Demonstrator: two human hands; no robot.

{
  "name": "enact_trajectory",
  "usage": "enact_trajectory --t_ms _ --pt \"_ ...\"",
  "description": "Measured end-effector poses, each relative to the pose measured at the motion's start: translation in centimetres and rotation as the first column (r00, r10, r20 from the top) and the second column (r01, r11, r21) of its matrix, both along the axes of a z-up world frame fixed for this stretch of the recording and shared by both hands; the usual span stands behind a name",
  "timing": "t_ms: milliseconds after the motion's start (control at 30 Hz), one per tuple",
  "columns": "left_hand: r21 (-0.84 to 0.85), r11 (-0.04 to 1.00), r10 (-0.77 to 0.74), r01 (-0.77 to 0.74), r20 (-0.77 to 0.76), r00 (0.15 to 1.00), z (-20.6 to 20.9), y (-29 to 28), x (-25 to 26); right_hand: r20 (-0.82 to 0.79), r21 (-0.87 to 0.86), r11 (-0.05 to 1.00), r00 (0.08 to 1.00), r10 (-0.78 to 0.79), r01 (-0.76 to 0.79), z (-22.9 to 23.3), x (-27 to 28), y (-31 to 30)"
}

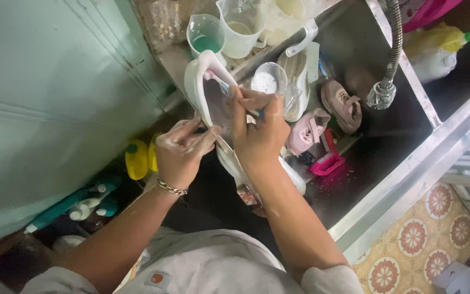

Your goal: The person scrubs a white sneaker with a toothbrush and a pink brush, applying soap and water to the interior and exterior surfaces. They rinse the shoe under a faucet and continue scrubbing the sole and upper parts.

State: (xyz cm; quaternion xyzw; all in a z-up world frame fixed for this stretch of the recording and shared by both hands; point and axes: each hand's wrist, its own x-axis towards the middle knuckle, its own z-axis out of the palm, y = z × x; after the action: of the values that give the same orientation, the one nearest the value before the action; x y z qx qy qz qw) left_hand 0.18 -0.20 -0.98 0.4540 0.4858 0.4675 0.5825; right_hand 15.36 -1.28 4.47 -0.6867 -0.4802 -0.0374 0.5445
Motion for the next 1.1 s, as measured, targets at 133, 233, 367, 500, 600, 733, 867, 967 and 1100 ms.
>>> enact_trajectory --t_ms 133,233,367,500,600,733,867,967,1100 --pt "0.023 0.998 -0.05 0.054 -0.139 0.989 -0.3 0.5 -0.5 0.237 -0.115 0.993 0.972 0.006 0.022 -0.9 -0.8 -3.7" --pt "0.049 0.998 -0.044 0.05 -0.125 0.991 0.9 0.8 -0.6 0.292 -0.179 0.982 0.956 -0.009 0.064 -1.5 -1.2 -6.3" --pt "0.057 0.994 -0.082 0.089 -0.113 0.99 0.1 0.5 -0.5 0.348 -0.175 0.983 0.937 0.019 0.045 -0.7 -1.1 -3.9" --pt "0.081 0.995 -0.049 0.062 -0.149 0.988 -1.7 0.5 -0.9 0.51 -0.124 0.99 0.86 0.003 0.07 -3.0 -1.5 -4.1" --pt "0.091 0.994 -0.041 0.055 -0.152 0.988 -0.8 0.7 -1.0 0.474 -0.248 0.956 0.841 0.26 -0.156 -1.9 -1.1 -7.0" --pt "0.039 0.999 -0.031 0.034 -0.066 0.997 0.3 0.3 -0.1 0.444 -0.317 0.948 0.889 0.116 0.034 -0.3 3.6 -7.6" --pt "0.028 1.0 -0.007 0.007 -0.027 1.0 0.7 0.3 -0.3 0.259 0.105 0.985 0.96 0.105 -0.136 1.2 8.8 1.7" --pt "0.001 0.999 -0.047 0.047 -0.11 0.993 0.8 0.4 -0.4 0.211 0.09 0.971 0.957 0.199 -0.221 1.8 11.1 7.4" --pt "0.044 0.992 -0.112 0.121 -0.17 0.979 0.2 0.4 -0.5 0.184 -0.547 0.819 0.929 0.32 -0.173 -1.0 13.0 13.9"
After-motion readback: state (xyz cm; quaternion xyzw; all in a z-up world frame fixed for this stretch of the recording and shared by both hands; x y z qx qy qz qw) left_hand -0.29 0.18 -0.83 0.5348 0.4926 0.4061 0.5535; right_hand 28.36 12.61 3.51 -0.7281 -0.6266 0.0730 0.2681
